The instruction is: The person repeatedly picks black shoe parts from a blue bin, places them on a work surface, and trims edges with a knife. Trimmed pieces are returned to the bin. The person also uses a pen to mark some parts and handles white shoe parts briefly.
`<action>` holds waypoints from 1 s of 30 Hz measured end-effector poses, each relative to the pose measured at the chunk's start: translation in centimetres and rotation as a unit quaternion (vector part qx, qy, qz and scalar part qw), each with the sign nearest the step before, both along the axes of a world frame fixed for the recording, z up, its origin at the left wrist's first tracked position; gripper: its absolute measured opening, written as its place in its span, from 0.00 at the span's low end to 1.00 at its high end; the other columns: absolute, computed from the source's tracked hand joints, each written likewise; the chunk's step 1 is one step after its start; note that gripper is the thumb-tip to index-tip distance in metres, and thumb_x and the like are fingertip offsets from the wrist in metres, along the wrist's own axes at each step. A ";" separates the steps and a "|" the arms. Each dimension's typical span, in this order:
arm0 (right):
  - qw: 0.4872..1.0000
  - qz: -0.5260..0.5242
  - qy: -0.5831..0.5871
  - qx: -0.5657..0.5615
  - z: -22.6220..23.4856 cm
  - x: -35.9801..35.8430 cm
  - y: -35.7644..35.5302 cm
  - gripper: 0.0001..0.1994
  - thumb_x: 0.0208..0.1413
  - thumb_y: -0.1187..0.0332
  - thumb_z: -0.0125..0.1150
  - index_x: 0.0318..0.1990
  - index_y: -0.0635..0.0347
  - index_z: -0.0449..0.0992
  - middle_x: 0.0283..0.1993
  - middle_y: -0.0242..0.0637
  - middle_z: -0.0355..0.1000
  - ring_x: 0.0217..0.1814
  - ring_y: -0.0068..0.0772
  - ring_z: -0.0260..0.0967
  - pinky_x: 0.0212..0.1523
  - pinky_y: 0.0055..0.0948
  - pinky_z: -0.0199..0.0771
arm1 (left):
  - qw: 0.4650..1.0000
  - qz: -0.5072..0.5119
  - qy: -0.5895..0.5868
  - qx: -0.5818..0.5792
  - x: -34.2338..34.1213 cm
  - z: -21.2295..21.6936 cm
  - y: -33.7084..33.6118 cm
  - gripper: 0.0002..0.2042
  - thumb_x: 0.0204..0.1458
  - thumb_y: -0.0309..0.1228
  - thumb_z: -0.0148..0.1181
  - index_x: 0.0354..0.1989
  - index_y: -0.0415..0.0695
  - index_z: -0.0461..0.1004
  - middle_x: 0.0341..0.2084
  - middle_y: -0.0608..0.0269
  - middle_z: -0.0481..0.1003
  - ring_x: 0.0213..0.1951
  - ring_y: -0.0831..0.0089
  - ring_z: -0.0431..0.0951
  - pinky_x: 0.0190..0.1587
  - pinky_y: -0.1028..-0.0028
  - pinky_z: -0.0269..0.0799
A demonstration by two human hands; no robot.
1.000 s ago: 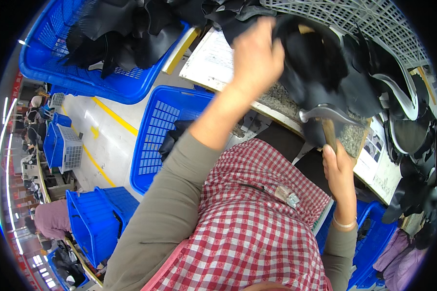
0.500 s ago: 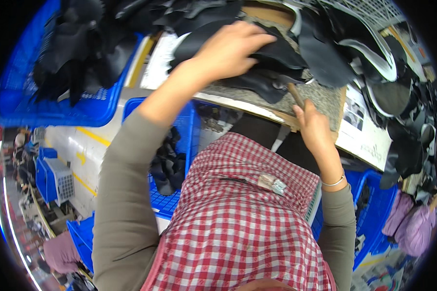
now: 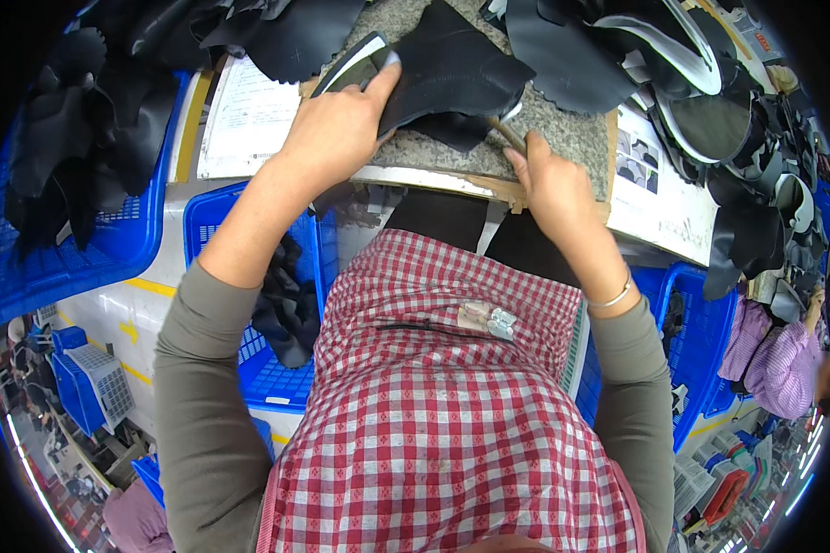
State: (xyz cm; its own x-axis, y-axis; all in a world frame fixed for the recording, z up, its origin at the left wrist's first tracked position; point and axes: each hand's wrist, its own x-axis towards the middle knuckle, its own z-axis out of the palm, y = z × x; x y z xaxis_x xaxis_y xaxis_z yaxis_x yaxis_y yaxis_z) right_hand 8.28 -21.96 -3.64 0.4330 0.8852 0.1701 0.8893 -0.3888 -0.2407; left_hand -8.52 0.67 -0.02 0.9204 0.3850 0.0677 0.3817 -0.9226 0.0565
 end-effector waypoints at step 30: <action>0.978 0.150 0.142 -0.037 4.1 -2.2 1.5 0.20 0.71 0.56 0.54 0.42 0.70 0.72 0.25 0.62 0.75 0.31 0.68 0.76 0.35 0.58 0.75 | 0.948 0.247 -0.076 -0.186 -9.7 -0.5 -2.1 0.32 0.61 0.40 0.62 0.72 0.45 0.60 0.44 0.32 0.79 0.47 0.37 0.81 0.49 0.51 0.77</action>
State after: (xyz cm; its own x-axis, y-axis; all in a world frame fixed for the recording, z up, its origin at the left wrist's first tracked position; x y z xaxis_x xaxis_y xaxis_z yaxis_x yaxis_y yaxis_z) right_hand 6.09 -20.51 0.43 0.1725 0.9849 0.0119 0.8671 -0.1461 -0.4762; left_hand -18.22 -1.44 -0.52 0.6120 0.7898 -0.0408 0.7235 -0.5383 0.4323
